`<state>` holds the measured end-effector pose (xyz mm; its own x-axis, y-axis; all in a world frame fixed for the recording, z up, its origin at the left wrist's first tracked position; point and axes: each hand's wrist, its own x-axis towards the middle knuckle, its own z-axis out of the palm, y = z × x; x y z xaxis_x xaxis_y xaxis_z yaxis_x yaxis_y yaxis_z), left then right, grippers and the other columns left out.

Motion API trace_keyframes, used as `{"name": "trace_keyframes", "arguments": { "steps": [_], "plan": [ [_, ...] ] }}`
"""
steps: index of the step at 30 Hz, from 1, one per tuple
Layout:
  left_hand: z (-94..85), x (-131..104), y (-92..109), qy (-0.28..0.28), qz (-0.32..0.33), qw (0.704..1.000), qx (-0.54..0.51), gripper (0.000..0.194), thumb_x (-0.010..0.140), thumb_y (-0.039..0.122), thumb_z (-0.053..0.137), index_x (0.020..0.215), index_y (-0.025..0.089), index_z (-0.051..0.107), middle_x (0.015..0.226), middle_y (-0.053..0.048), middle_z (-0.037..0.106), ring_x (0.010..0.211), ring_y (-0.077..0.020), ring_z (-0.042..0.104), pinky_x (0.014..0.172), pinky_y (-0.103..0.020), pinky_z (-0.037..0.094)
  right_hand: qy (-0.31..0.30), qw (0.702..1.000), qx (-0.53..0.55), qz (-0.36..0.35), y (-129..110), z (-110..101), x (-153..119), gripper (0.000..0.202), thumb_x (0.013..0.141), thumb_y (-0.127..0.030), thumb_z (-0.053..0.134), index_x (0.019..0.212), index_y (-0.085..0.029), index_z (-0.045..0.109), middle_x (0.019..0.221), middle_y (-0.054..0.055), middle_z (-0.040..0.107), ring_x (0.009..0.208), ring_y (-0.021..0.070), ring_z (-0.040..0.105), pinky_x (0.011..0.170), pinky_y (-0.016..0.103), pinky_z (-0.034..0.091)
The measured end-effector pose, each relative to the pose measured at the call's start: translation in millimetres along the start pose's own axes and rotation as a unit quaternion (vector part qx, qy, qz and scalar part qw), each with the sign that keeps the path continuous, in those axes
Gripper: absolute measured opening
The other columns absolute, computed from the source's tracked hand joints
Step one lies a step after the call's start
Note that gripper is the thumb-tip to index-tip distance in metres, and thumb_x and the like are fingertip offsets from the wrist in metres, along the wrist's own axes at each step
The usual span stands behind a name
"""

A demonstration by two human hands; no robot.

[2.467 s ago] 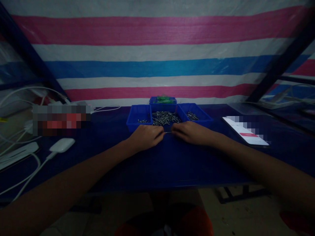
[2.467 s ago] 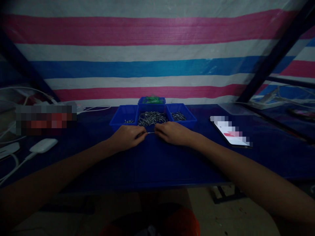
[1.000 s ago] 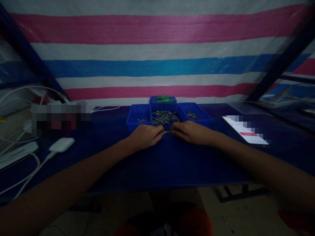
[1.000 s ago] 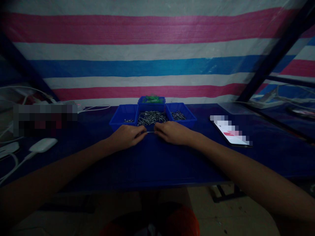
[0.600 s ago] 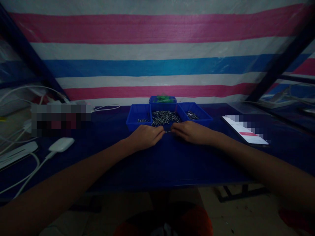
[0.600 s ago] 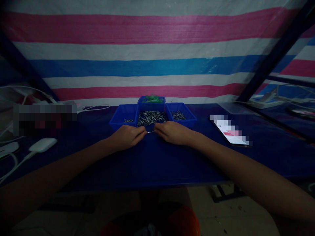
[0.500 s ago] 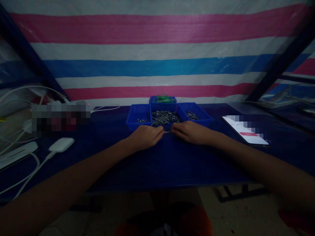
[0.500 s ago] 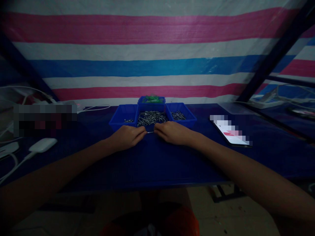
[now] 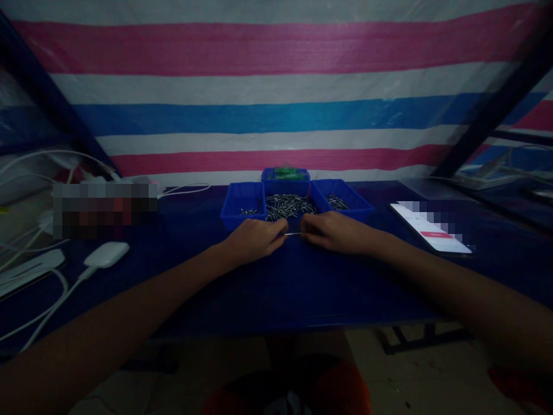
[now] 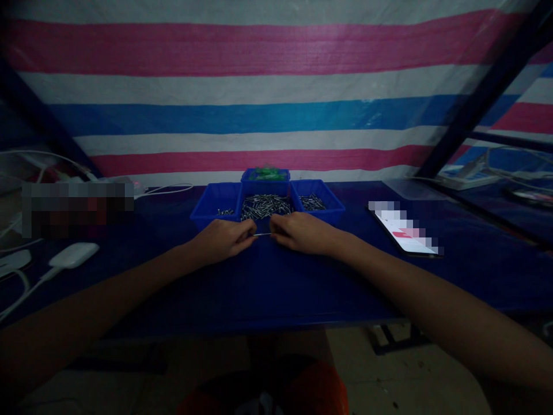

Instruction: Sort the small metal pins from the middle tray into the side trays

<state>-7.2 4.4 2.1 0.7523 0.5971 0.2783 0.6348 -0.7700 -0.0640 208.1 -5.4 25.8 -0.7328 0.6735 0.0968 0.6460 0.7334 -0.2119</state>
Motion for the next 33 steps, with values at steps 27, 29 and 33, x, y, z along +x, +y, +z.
{"name": "trace_keyframes", "arguments": {
  "steps": [27,29,33],
  "plan": [
    [-3.8,0.8,3.4,0.02,-0.002,0.999,0.043,0.031,0.091,0.032,0.029,0.084,0.016,0.054,0.063,-0.001,0.059,0.055,-0.0117,0.054,0.05,-0.023,0.032,0.006,1.0,-0.015,0.023,-4.0,-0.2,0.7,0.021,0.09,-0.028,0.029,0.08,-0.017,0.044,0.063,0.001,0.052,0.053,0.0098,0.046,0.053,0.024,0.031],
    [-3.1,1.4,3.1,0.013,-0.015,0.999,0.028,0.031,0.092,0.032,0.028,0.084,0.016,0.053,0.063,-0.001,0.059,0.055,-0.0116,0.055,0.051,-0.023,0.032,0.001,1.0,-0.001,0.021,-3.9,-0.9,0.4,0.021,0.091,-0.028,0.029,0.08,-0.017,0.043,0.065,0.002,0.053,0.054,0.0098,0.046,0.054,0.024,0.031],
    [-1.3,2.3,2.5,-0.003,-0.042,0.999,0.007,0.033,0.092,0.032,0.025,0.086,0.016,0.053,0.065,-0.002,0.059,0.057,-0.0124,0.055,0.053,-0.024,0.033,0.001,1.0,0.002,0.018,-3.2,-0.7,0.4,0.021,0.091,-0.028,0.028,0.079,-0.018,0.042,0.064,0.001,0.053,0.054,0.0097,0.046,0.053,0.024,0.031]
  ]
}}
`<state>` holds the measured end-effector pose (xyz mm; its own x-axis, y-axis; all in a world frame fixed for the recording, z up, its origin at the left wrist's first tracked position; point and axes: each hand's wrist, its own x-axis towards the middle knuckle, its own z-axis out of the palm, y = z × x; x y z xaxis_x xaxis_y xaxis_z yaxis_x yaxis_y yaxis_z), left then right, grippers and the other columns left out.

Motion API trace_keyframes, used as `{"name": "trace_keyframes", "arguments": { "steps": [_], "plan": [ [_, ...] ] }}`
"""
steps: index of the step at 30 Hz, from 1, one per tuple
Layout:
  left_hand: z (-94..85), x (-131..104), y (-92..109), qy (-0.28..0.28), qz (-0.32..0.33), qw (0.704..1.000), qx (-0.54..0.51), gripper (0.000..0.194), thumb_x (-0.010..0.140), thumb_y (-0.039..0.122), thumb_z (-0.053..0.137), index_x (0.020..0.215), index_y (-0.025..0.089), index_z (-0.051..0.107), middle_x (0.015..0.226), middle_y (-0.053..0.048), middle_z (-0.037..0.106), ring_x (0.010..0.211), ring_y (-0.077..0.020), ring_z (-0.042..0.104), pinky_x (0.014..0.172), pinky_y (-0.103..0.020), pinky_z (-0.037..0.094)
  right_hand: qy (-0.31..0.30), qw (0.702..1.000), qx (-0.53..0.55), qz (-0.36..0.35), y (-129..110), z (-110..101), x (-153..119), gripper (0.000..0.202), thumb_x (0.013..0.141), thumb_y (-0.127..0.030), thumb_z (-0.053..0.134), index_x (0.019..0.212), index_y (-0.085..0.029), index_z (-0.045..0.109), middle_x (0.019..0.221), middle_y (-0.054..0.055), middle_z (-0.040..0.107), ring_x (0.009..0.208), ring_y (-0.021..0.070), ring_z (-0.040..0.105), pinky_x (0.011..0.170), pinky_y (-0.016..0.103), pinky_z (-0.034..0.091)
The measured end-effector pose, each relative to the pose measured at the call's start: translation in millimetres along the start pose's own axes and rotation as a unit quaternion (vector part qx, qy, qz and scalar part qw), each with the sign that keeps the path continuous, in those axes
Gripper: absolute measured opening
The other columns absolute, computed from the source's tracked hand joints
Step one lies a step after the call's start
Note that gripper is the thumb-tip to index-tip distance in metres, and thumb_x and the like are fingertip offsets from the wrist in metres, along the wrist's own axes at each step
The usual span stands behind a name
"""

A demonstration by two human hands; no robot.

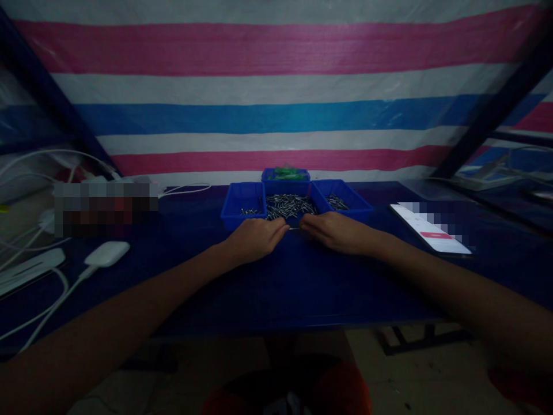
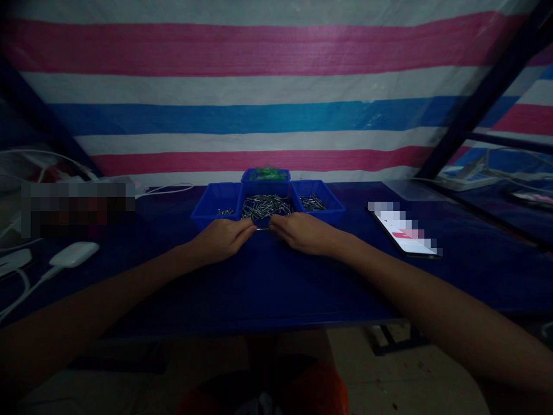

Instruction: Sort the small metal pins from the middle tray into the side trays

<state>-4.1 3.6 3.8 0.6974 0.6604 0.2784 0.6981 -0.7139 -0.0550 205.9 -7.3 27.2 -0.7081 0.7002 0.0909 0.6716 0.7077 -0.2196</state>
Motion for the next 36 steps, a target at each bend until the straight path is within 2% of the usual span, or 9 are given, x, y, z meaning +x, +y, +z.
{"name": "trace_keyframes", "arguments": {
  "steps": [7,11,18,26,36],
  "plan": [
    [-1.0,-0.9,0.1,-0.006,0.007,1.0,-0.024,0.028,0.092,0.033,0.029,0.089,0.016,0.051,0.069,-0.002,0.06,0.061,-0.0125,0.057,0.056,-0.024,0.036,0.012,0.999,-0.039,-0.005,0.7,0.8,0.8,0.018,0.089,-0.027,0.033,0.082,-0.016,0.046,0.063,0.001,0.053,0.053,0.0102,0.046,0.052,0.024,0.03],
    [0.1,-2.0,-2.1,0.008,0.027,0.998,-0.055,0.021,0.089,0.032,0.036,0.091,0.016,0.049,0.071,-0.001,0.06,0.062,-0.0109,0.057,0.056,-0.021,0.037,0.003,1.0,-0.016,-0.01,2.1,0.6,0.0,0.014,0.087,-0.026,0.038,0.089,-0.017,0.048,0.071,0.003,0.057,0.059,0.0116,0.051,0.056,0.025,0.032],
    [0.7,-2.4,-3.2,0.019,0.069,0.997,-0.029,0.01,0.085,0.023,0.041,0.089,0.017,0.049,0.071,0.001,0.06,0.059,-0.0093,0.056,0.052,-0.02,0.034,0.004,1.0,0.004,-0.02,2.3,1.4,0.0,0.007,0.083,-0.023,0.042,0.084,-0.017,0.046,0.068,0.001,0.055,0.057,0.0112,0.05,0.054,0.024,0.032],
    [-0.9,-2.4,-3.5,0.017,0.106,0.994,0.023,0.012,0.086,0.021,0.039,0.087,0.016,0.049,0.073,0.0,0.06,0.064,-0.0104,0.057,0.052,-0.021,0.035,0.004,1.0,-0.002,-0.026,2.4,1.8,-0.7,0.006,0.082,-0.021,0.043,0.085,-0.018,0.046,0.068,0.0,0.054,0.057,0.0107,0.049,0.055,0.024,0.032],
    [-1.9,-2.3,-3.5,0.023,0.095,0.994,0.041,0.017,0.087,0.024,0.036,0.086,0.016,0.051,0.068,0.0,0.059,0.059,-0.0111,0.055,0.05,-0.022,0.034,-0.001,1.0,-0.01,-0.022,2.1,1.8,-0.4,0.011,0.086,-0.025,0.04,0.086,-0.017,0.047,0.07,0.002,0.056,0.059,0.0118,0.051,0.056,0.025,0.034]
  ]
}}
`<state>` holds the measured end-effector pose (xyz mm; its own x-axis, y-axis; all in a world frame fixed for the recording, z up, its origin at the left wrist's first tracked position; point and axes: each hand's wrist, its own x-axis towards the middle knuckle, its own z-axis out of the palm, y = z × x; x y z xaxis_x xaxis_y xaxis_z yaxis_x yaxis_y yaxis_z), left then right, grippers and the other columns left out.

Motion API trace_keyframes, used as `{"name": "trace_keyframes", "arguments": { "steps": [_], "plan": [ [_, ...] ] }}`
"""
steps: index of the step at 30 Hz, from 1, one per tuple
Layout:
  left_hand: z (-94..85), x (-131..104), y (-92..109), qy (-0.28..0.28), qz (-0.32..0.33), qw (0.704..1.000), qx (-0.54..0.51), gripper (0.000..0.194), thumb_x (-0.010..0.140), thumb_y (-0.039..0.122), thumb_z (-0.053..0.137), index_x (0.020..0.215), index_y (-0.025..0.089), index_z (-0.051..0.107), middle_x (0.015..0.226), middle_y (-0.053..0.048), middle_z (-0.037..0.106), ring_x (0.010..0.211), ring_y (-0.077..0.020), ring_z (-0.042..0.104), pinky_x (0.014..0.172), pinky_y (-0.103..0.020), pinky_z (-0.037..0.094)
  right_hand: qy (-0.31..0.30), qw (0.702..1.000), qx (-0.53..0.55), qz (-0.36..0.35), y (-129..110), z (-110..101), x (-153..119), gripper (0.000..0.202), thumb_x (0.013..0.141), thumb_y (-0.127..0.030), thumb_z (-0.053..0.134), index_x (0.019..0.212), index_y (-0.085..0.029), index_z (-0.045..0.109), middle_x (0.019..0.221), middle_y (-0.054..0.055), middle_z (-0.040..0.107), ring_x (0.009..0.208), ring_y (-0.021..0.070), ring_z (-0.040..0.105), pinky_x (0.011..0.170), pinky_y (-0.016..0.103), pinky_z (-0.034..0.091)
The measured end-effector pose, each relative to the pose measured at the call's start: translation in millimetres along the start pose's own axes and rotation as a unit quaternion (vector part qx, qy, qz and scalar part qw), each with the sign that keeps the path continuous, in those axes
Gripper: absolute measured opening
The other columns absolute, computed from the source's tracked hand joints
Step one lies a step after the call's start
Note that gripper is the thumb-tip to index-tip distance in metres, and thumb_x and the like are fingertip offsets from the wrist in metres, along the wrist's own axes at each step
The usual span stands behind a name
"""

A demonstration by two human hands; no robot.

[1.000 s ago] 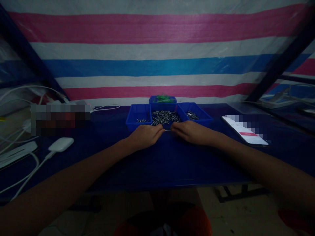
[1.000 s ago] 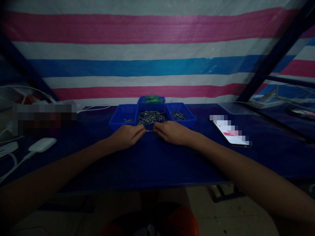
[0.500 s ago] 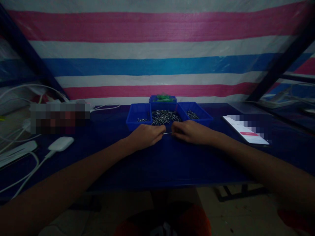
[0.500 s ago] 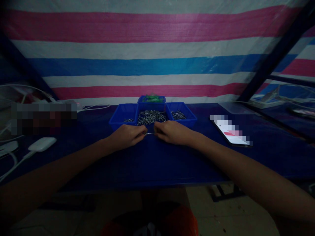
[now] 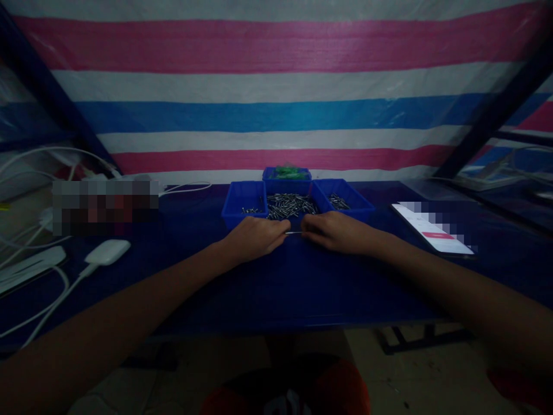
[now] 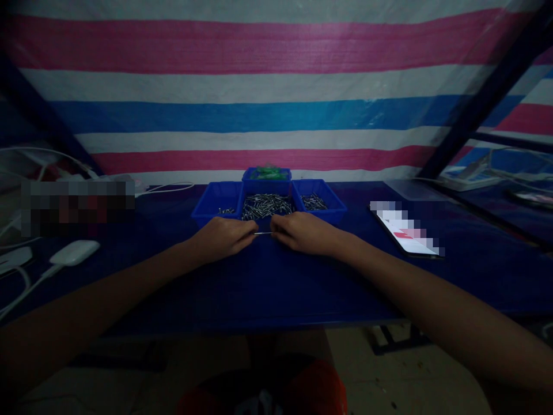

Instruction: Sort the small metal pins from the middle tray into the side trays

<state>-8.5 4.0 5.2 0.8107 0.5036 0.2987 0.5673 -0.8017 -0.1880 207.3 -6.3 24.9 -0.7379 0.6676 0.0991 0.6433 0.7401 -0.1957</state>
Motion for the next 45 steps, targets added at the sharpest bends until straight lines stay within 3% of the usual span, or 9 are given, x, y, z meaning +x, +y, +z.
{"name": "trace_keyframes", "arguments": {
  "steps": [9,14,17,22,26,29,34,38,45],
  "plan": [
    [-2.1,0,3,0.011,-0.021,1.0,0.001,0.028,0.089,0.03,0.032,0.079,0.016,0.053,0.064,-0.001,0.058,0.056,-0.0108,0.054,0.051,-0.022,0.033,0.004,1.0,-0.03,0.006,-2,-1,1,0.017,0.088,-0.025,0.034,0.084,-0.016,0.048,0.068,0.002,0.055,0.058,0.0111,0.05,0.056,0.024,0.033],
    [-2.3,2,3,-0.002,-0.064,0.994,-0.092,0.03,0.089,0.031,0.032,0.075,0.016,0.054,0.059,0.0,0.056,0.053,-0.0095,0.051,0.051,-0.022,0.032,-0.003,1.0,-0.013,0.022,-2,-1,1,0.021,0.09,-0.027,0.031,0.08,-0.017,0.046,0.063,0.001,0.054,0.052,0.0097,0.046,0.053,0.024,0.031],
    [-3.3,5,3,-0.014,-0.1,0.97,-0.22,0.032,0.09,0.03,0.031,0.068,0.016,0.05,0.054,0.002,0.053,0.049,-0.0073,0.049,0.049,-0.02,0.034,-0.004,0.999,0.025,0.027,-2,-2,0,0.022,0.091,-0.028,0.029,0.08,-0.017,0.045,0.066,0.002,0.056,0.054,0.0096,0.049,0.054,0.024,0.034],
    [-1.8,7,0,-0.04,-0.135,0.906,-0.4,0.036,0.091,0.032,0.024,0.063,0.018,0.042,0.046,0.004,0.046,0.042,-0.0055,0.045,0.048,-0.017,0.038,0.001,0.996,0.09,0.016,-2,-2,0,0.025,0.092,-0.029,0.027,0.079,-0.017,0.045,0.069,0.002,0.058,0.059,0.0101,0.052,0.06,0.024,0.038],
    [4.3,7,-4,-0.059,-0.154,0.867,-0.47,0.034,0.091,0.034,0.024,0.064,0.019,0.038,0.044,0.005,0.043,0.039,-0.0054,0.044,0.042,-0.016,0.038,0.003,0.993,0.119,0.017,-3,-3,0,0.028,0.093,-0.029,0.027,0.078,-0.017,0.047,0.069,0.002,0.059,0.06,0.0097,0.053,0.061,0.024,0.04],
    [8.0,8,-7,-0.068,-0.161,0.858,-0.483,0.034,0.091,0.036,0.022,0.066,0.019,0.036,0.046,0.004,0.045,0.04,-0.0054,0.045,0.041,-0.015,0.038,0.002,0.991,0.128,0.025,-4,-4,1,0.028,0.092,-0.03,0.027,0.078,-0.016,0.047,0.069,0.002,0.059,0.06,0.0096,0.054,0.06,0.024,0.04],
    [6.1,7,-4,-0.063,-0.158,0.859,-0.484,0.033,0.09,0.037,0.025,0.069,0.018,0.04,0.054,0.002,0.051,0.042,-0.0054,0.047,0.041,-0.016,0.039,0.014,0.994,0.102,0.035,-5,-4,2,0.025,0.091,-0.031,0.032,0.078,-0.016,0.048,0.067,0.001,0.059,0.058,0.0096,0.053,0.059,0.023,0.037],
    [3.6,7,-1,-0.036,-0.164,0.872,-0.46,0.02,0.086,0.033,0.037,0.078,0.016,0.044,0.061,0.001,0.053,0.045,-0.0051,0.047,0.042,-0.016,0.038,0.033,0.998,0.045,0.033,-2,-3,2,0.017,0.088,-0.028,0.038,0.083,-0.017,0.049,0.064,-0.001,0.055,0.054,0.0094,0.049,0.054,0.023,0.033],
    [6.0,6,-2,0.029,-0.126,0.939,-0.318,0.012,0.082,0.027,0.045,0.085,0.016,0.049,0.067,0.002,0.056,0.054,-0.006,0.051,0.05,-0.017,0.037,0.06,0.998,0.023,0.03,-1,-3,1,0.009,0.083,-0.027,0.044,0.082,-0.018,0.048,0.067,-0.001,0.054,0.058,0.0106,0.049,0.055,0.024,0.032]
  ]
}}
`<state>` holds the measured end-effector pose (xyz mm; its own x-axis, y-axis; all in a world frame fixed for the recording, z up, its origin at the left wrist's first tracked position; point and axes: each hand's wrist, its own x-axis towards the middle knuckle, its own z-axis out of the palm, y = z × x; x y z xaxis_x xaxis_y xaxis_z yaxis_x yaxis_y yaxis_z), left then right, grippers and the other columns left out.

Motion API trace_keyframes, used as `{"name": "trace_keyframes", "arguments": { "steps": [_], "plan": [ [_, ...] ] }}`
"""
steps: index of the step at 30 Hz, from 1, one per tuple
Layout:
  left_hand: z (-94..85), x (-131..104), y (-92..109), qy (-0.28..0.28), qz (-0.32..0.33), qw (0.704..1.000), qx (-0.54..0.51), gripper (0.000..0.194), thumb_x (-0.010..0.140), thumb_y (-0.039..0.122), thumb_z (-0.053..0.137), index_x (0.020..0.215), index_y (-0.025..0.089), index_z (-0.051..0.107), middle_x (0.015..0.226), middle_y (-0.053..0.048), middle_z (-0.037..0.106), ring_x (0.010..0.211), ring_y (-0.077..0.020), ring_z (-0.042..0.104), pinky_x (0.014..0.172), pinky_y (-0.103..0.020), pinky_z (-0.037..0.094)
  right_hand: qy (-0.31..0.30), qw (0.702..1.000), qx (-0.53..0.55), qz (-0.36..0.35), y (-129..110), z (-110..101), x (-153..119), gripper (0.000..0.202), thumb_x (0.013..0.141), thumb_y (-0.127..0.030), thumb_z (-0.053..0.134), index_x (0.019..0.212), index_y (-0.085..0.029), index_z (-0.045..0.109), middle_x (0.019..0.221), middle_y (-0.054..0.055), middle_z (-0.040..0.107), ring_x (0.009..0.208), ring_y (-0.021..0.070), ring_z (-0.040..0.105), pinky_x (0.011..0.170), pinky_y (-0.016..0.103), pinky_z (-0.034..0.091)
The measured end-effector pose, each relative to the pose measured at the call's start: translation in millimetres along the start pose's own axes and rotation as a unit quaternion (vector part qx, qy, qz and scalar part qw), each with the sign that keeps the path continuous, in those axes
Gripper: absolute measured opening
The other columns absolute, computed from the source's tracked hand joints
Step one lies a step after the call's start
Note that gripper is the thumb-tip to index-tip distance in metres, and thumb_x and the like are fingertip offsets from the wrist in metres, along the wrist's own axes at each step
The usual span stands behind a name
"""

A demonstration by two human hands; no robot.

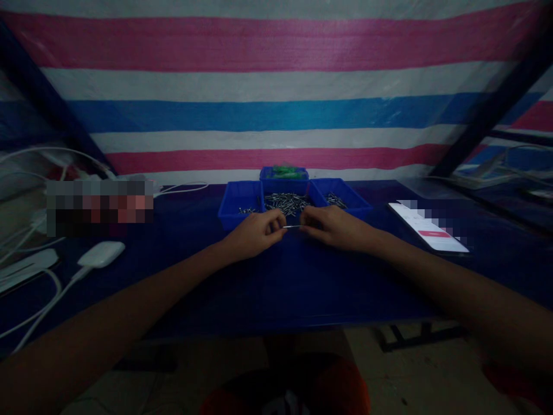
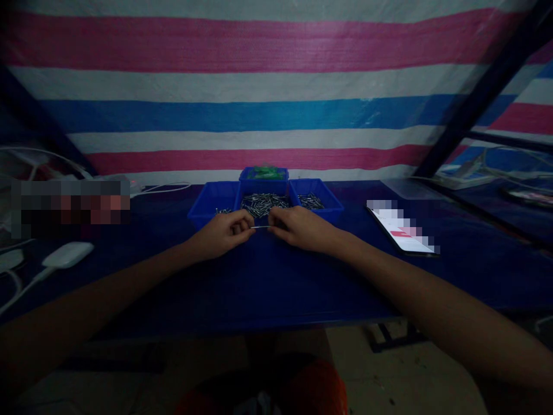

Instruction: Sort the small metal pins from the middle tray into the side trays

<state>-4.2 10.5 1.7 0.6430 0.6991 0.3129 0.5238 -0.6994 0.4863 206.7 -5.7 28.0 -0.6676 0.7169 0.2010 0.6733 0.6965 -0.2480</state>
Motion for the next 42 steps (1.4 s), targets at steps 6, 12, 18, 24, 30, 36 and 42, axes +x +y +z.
{"name": "trace_keyframes", "arguments": {
  "steps": [6,12,18,24,30,36,42],
  "plan": [
    [-3.3,-6,7,0.017,0.076,0.975,0.208,0.013,0.082,0.026,0.043,0.085,0.017,0.052,0.072,0.001,0.059,0.062,-0.0095,0.054,0.055,-0.022,0.034,0.014,0.999,-0.028,-0.006,2,2,0,0.006,0.081,-0.023,0.046,0.083,-0.018,0.048,0.07,0.0,0.055,0.062,0.0115,0.05,0.057,0.024,0.033],
    [-3.7,-6,8,0.014,0.062,0.964,0.258,0.016,0.084,0.029,0.041,0.085,0.017,0.052,0.068,0.002,0.059,0.06,-0.0103,0.056,0.052,-0.022,0.032,0.013,0.999,-0.017,-0.031,1,0,-1,0.006,0.081,-0.022,0.046,0.084,-0.018,0.048,0.07,0.0,0.054,0.059,0.0105,0.049,0.055,0.024,0.034],
    [-3.7,-6,7,0.013,0.036,0.958,0.285,0.019,0.085,0.031,0.04,0.09,0.017,0.052,0.067,0.001,0.06,0.057,-0.011,0.056,0.05,-0.022,0.031,0.001,0.995,-0.001,-0.102,-4,-3,-3,0.016,0.085,-0.031,0.044,0.085,-0.016,0.052,0.077,0.002,0.057,0.067,0.0112,0.051,0.063,0.024,0.038],
    [-2.2,-5,4,-0.008,0.001,0.955,0.297,0.026,0.086,0.036,0.039,0.1,0.018,0.051,0.067,-0.001,0.061,0.06,-0.0137,0.058,0.052,-0.023,0.033,0.047,0.994,-0.078,-0.053,1,-13,-2,0.025,0.087,-0.034,0.039,0.085,-0.016,0.057,0.077,0.005,0.06,0.071,0.0141,0.054,0.066,0.027,0.039],
    [-2.5,-6,5,-0.059,-0.023,0.949,0.308,0.029,0.086,0.038,0.037,0.1,0.018,0.053,0.068,-0.003,0.062,0.061,-0.0153,0.058,0.05,-0.024,0.031,0.175,0.947,-0.225,0.146,35,-39,-5,0.03,0.084,-0.039,0.039,0.088,-0.017,0.06,0.073,0.007,0.063,0.063,0.0175,0.056,0.058,0.03,0.037],
    [-1.9,-5,1,-0.066,-0.022,0.944,0.322,0.029,0.085,0.039,0.035,0.099,0.02,0.053,0.07,-0.003,0.062,0.062,-0.0169,0.058,0.049,-0.024,0.03,0.149,0.943,-0.253,0.156,42,-35,-5,0.03,0.085,-0.035,0.038,0.095,-0.017,0.059,0.085,0.01,0.063,0.071,0.0197,0.057,0.06,0.031,0.038],
    [-0.3,-4,1,-0.079,-0.028,0.943,0.322,0.031,0.085,0.039,0.035,0.097,0.019,0.056,0.071,-0.003,0.062,0.062,-0.0145,0.057,0.052,-0.023,0.032,0.057,0.975,-0.207,0.064,12,-13,-3,0.025,0.085,-0.028,0.039,0.096,-0.017,0.059,0.09,0.007,0.062,0.072,0.0161,0.057,0.064,0.028,0.04]
  ]
}}
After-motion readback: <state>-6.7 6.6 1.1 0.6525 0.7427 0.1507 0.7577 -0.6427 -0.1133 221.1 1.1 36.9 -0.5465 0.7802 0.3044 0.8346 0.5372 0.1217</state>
